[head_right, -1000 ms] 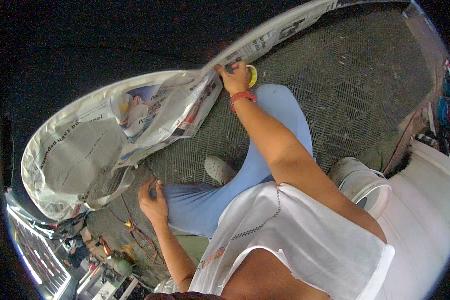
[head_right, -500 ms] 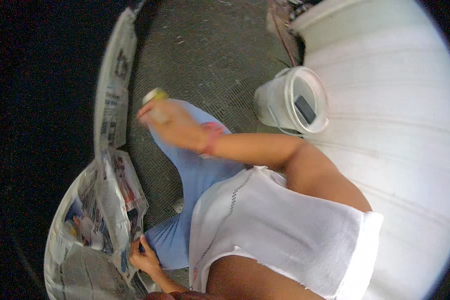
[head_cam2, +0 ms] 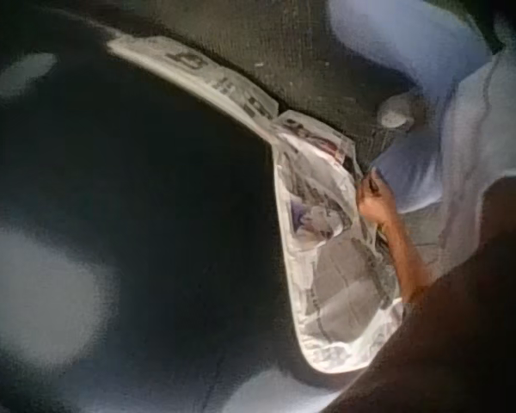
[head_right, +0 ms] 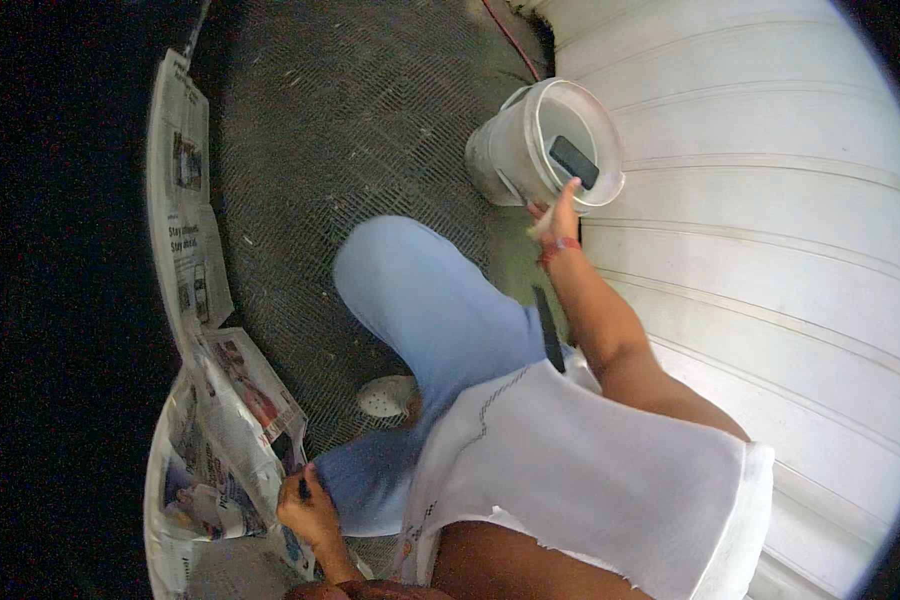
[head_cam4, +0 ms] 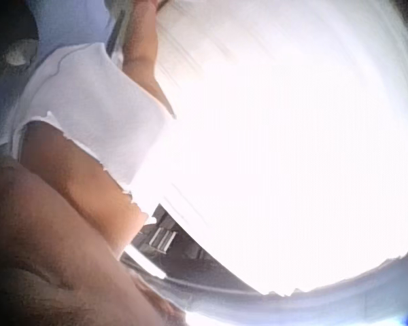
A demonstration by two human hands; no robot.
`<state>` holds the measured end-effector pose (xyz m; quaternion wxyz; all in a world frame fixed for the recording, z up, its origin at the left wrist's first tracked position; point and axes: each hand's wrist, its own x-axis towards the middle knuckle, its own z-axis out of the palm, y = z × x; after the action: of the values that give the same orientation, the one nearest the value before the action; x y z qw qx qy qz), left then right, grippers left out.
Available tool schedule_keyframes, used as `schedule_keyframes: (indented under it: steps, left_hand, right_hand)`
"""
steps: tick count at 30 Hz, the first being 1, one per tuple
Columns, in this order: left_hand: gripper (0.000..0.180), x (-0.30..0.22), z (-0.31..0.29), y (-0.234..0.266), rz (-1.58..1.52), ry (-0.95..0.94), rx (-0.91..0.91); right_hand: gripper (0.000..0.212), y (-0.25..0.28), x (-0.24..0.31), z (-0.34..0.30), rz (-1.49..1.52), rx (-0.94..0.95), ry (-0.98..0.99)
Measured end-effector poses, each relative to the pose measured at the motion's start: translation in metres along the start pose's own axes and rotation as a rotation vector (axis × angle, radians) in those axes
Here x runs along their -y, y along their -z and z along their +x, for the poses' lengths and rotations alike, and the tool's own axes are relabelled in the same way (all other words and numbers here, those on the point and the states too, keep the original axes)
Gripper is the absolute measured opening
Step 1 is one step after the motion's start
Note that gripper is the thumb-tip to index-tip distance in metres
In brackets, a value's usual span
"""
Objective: The person covers the hood of a black car with newspaper sheets, securing them with masking tape. They smooth the paper over the surface and apply tape to the edges to hold the newspaper in place.
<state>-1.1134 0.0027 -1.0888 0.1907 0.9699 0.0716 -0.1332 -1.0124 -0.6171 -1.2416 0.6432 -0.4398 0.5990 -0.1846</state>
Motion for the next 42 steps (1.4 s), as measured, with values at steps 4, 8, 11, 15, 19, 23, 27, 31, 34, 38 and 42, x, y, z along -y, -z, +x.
schedule_keyframes:
  steps: [4, 8, 11, 15, 19, 23, 27, 31, 34, 38, 42]
  left_hand:
    - [0.028, -0.022, 0.0, 0.021, -0.027, -0.206, 0.172]
    - [0.02, -0.065, 0.006, 0.033, -0.281, -0.378, 0.307]
    - [0.017, -0.111, -0.002, 0.044, -0.27, -0.379, 0.392]
    - [0.019, -0.142, -0.028, 0.015, -0.313, -0.375, 0.443]
    - [0.026, -0.181, -0.041, 0.008, -0.277, -0.379, 0.468]
    - [0.035, -0.206, -0.078, 0.003, -0.012, -0.169, 0.621]
    - [0.051, -0.226, -0.131, 0.013, 0.186, -0.324, 0.533]
    - [0.059, -0.288, -0.149, 0.1, -0.305, -0.106, 0.886]
    - [0.05, -0.359, -0.094, 0.265, -0.644, 0.042, 0.549]
    - [0.046, -0.391, -0.041, 0.552, -0.68, -0.122, -0.445]
    - [0.048, -0.399, -0.127, 0.752, -0.591, -0.636, -1.104]
  right_hand:
    - [0.051, -0.007, 0.0, 0.054, 0.212, -0.22, -0.123]
    - [0.043, 0.024, 0.022, 0.058, 0.189, -0.24, -0.265]
    - [0.039, 0.049, 0.038, 0.054, 0.041, -0.297, -0.288]
    - [0.034, 0.141, 0.057, 0.098, -0.208, -0.266, -0.274]
    - [0.04, 0.184, 0.045, 0.097, -0.373, -0.218, -0.295]
    - [0.06, 0.168, 0.052, 0.031, -0.469, -0.086, -0.478]
    - [0.086, 0.212, 0.091, -0.104, -1.813, 0.642, 0.118]
    - [0.077, 0.23, 0.163, -0.214, -1.872, 1.213, -0.07]
    - [0.081, 0.185, 0.225, -0.221, -1.914, 1.396, -0.003]
    - [0.066, 0.09, 0.312, -0.225, -1.801, 1.443, 0.041]
    - [0.054, 0.021, 0.353, -0.19, -1.662, 1.423, 0.733]
